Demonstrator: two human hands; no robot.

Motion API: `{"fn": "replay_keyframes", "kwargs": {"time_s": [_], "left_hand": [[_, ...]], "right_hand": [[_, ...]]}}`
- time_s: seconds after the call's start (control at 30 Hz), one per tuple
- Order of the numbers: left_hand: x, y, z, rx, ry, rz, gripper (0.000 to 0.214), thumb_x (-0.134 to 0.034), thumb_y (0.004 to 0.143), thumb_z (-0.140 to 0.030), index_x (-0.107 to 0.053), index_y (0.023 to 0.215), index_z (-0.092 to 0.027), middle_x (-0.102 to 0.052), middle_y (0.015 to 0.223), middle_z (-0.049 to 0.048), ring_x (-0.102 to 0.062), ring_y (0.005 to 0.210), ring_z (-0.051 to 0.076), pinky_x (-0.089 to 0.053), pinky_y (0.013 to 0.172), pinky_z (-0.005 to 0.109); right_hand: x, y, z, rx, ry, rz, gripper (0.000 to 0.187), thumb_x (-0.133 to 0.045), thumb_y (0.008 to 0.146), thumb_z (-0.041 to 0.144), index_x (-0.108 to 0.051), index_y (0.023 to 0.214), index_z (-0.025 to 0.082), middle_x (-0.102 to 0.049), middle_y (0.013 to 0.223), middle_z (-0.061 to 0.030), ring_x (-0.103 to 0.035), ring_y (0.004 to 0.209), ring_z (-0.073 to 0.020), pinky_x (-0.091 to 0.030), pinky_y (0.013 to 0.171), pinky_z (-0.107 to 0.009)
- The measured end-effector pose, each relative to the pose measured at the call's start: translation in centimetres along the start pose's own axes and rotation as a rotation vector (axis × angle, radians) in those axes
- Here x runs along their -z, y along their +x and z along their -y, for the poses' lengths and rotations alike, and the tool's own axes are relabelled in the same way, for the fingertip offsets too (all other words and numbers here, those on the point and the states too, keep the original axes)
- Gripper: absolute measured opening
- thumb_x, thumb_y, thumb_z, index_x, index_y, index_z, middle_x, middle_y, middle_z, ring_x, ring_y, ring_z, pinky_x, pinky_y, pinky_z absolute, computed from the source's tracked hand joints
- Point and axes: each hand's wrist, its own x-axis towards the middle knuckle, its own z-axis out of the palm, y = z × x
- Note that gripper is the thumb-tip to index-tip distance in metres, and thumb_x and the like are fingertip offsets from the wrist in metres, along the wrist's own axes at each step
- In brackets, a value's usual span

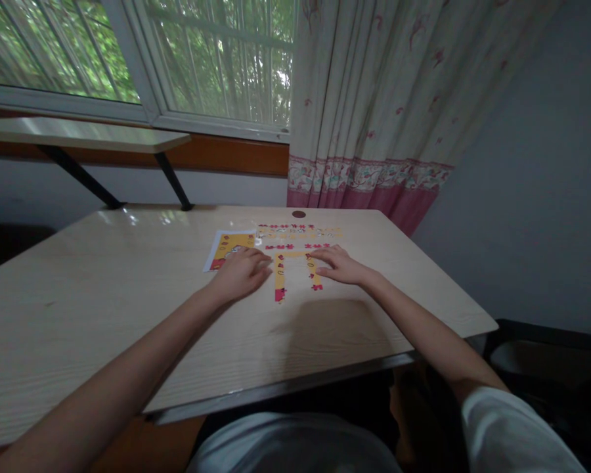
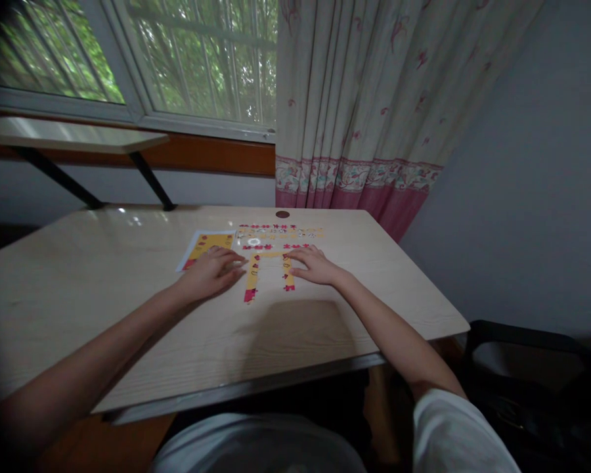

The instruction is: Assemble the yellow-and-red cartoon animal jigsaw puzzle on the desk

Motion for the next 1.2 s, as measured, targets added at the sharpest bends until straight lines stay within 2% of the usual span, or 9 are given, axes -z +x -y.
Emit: {"fn": "replay_keyframes", "kwargs": {"time_s": [0.17,0.3,0.4,0.63,0.77,0.87,1.0,1.1,1.2], "left_hand": [[-0.1,3.0,2.6,0.107,0.092,-0.007,0.034,-0.043,0.081,-0.031,-0.071,0.094,-0.015,-0.067,0.094,0.0132,-0.057,0.091,0.028,-0.043,0.085,0.042],[-0.9,4.9,3.3,0.184,0.104,0.007,0.036,-0.043,0.082,-0.034,-0.072,0.093,-0.016,-0.067,0.093,0.0146,-0.056,0.089,0.030,-0.043,0.082,0.042],[-1.5,5.6,3.4,0.198,0.107,0.022,0.037,-0.045,0.082,-0.037,-0.072,0.095,-0.016,-0.065,0.095,0.0159,-0.055,0.092,0.031,-0.042,0.082,0.043],[-1.6,6.4,4.4,0.235,0.137,0.087,0.025,-0.054,0.077,-0.035,-0.073,0.082,-0.020,-0.068,0.087,0.0121,-0.054,0.093,0.030,-0.042,0.080,0.039],[-1.1,6.5,4.6,0.233,0.015,0.145,0.018,-0.057,0.073,-0.030,-0.070,0.073,-0.018,-0.069,0.077,0.0084,-0.058,0.079,0.024,-0.042,0.077,0.034],[-0.7,5.8,3.9,0.281,-0.201,0.112,0.014,-0.058,0.070,-0.028,-0.066,0.068,-0.017,-0.067,0.069,0.0044,-0.059,0.065,0.018,-0.041,0.065,0.028],[-0.1,4.2,1.8,0.359,-0.536,0.022,0.017,-0.059,0.071,-0.031,-0.065,0.076,-0.017,-0.065,0.063,0.0011,-0.056,0.055,0.014,-0.040,0.053,0.025],[0.4,3.1,-0.6,0.272,-0.790,0.036,0.014,-0.062,0.068,-0.029,-0.065,0.074,-0.016,-0.069,0.070,0.0029,-0.061,0.062,0.014,-0.045,0.057,0.025],[0.9,2.4,-2.6,0.220,-0.900,0.075,0.014,-0.064,0.066,-0.027,-0.064,0.072,-0.014,-0.069,0.070,0.0037,-0.062,0.064,0.015,-0.048,0.061,0.026]], "right_hand": [[0.1,0.0,-0.7,0.001,-0.018,-0.082,0.041,-0.049,0.089,0.043,-0.054,0.124,0.021,-0.056,0.125,-0.0107,-0.046,0.117,-0.0238,-0.032,0.097,-0.042],[0.1,-0.1,-0.8,-0.011,-0.019,-0.119,0.038,-0.051,0.088,0.040,-0.057,0.120,0.021,-0.059,0.120,-0.0105,-0.049,0.110,-0.0237,-0.035,0.094,-0.042],[0.3,-0.2,-0.9,-0.011,-0.007,-0.150,0.035,-0.053,0.088,0.038,-0.059,0.117,0.021,-0.060,0.116,-0.0096,-0.049,0.107,-0.0232,-0.035,0.093,-0.042],[0.8,-0.2,-1.1,-0.035,0.036,-0.319,0.026,-0.057,0.085,0.031,-0.064,0.107,0.019,-0.065,0.105,-0.0082,-0.054,0.099,-0.0213,-0.037,0.090,-0.039],[0.9,-0.1,-0.3,-0.042,0.036,-0.355,0.022,-0.057,0.084,0.028,-0.065,0.103,0.019,-0.067,0.101,-0.0072,-0.055,0.097,-0.0206,-0.038,0.088,-0.037],[0.7,-0.1,1.1,-0.029,0.026,-0.348,0.019,-0.055,0.086,0.028,-0.067,0.098,0.019,-0.068,0.097,-0.0067,-0.057,0.092,-0.0195,-0.039,0.085,-0.036],[0.0,0.1,3.6,0.002,0.028,-0.348,0.019,-0.053,0.087,0.029,-0.068,0.094,0.019,-0.070,0.091,-0.0058,-0.059,0.086,-0.0182,-0.040,0.081,-0.033],[-0.7,0.3,5.4,0.039,0.018,-0.396,0.021,-0.052,0.089,0.031,-0.068,0.096,0.020,-0.069,0.090,-0.0059,-0.059,0.086,-0.0179,-0.039,0.081,-0.033],[-0.9,0.4,6.6,0.081,-0.009,-0.438,0.023,-0.051,0.089,0.035,-0.068,0.095,0.021,-0.069,0.086,-0.0064,-0.058,0.083,-0.0181,-0.039,0.079,-0.033]]}}
